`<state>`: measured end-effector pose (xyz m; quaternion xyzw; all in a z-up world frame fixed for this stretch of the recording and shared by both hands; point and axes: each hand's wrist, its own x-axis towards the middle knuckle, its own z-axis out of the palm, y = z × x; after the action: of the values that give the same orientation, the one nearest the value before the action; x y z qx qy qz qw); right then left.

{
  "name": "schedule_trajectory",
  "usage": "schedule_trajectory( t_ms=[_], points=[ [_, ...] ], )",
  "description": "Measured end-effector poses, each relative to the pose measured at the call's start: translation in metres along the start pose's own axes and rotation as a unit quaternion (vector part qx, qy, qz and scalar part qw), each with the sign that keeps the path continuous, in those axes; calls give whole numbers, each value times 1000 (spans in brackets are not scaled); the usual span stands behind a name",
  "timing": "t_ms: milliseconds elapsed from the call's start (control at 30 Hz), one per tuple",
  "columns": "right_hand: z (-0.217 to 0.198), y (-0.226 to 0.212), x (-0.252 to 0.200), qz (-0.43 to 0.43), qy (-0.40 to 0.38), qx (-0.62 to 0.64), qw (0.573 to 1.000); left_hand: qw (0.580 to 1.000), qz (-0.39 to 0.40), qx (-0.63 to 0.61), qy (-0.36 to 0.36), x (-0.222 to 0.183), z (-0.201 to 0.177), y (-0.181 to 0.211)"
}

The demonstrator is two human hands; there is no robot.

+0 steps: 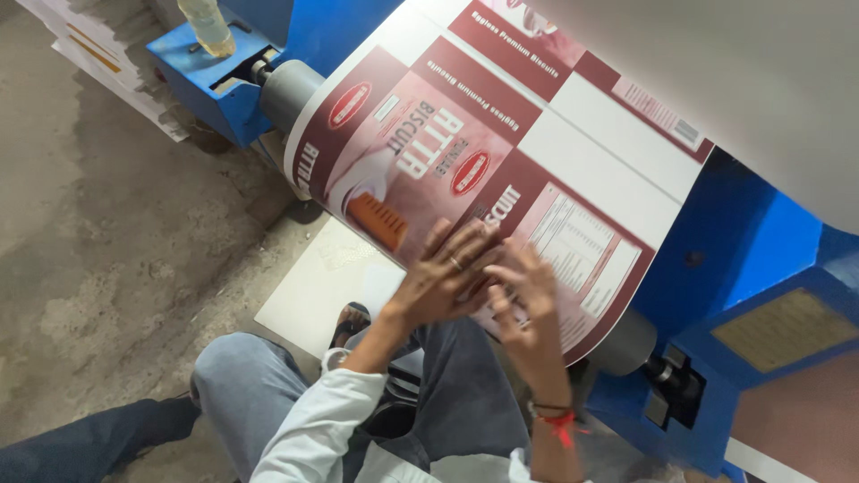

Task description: The person guides a continuous roll of printed packaging material through a processing machine, using both hands to smooth the paper as it unwinds.

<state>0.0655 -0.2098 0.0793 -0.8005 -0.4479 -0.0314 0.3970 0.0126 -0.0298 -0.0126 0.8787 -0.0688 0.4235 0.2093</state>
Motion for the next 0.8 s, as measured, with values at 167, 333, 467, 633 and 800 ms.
schedule_trajectory(
  t_ms=[167,333,467,633,800],
  points=[
    [-11,5,0,27,47,-17,998,980,-68,180,-48,-5,-17,-42],
    [-54,30,5,83,167,-102,977,950,-240,135,149,-34,-66,-87],
    [-51,22,-1,101,164,-50,980,971,-172,123,114,-28,-50,-73],
    [-8,-15,3,-25,17,39,999,999,-9,27,18,-10,8,-5],
    [-17,-8,6,-53,-67,46,995,987,-65,131,68,-10,-10,-48]
  ],
)
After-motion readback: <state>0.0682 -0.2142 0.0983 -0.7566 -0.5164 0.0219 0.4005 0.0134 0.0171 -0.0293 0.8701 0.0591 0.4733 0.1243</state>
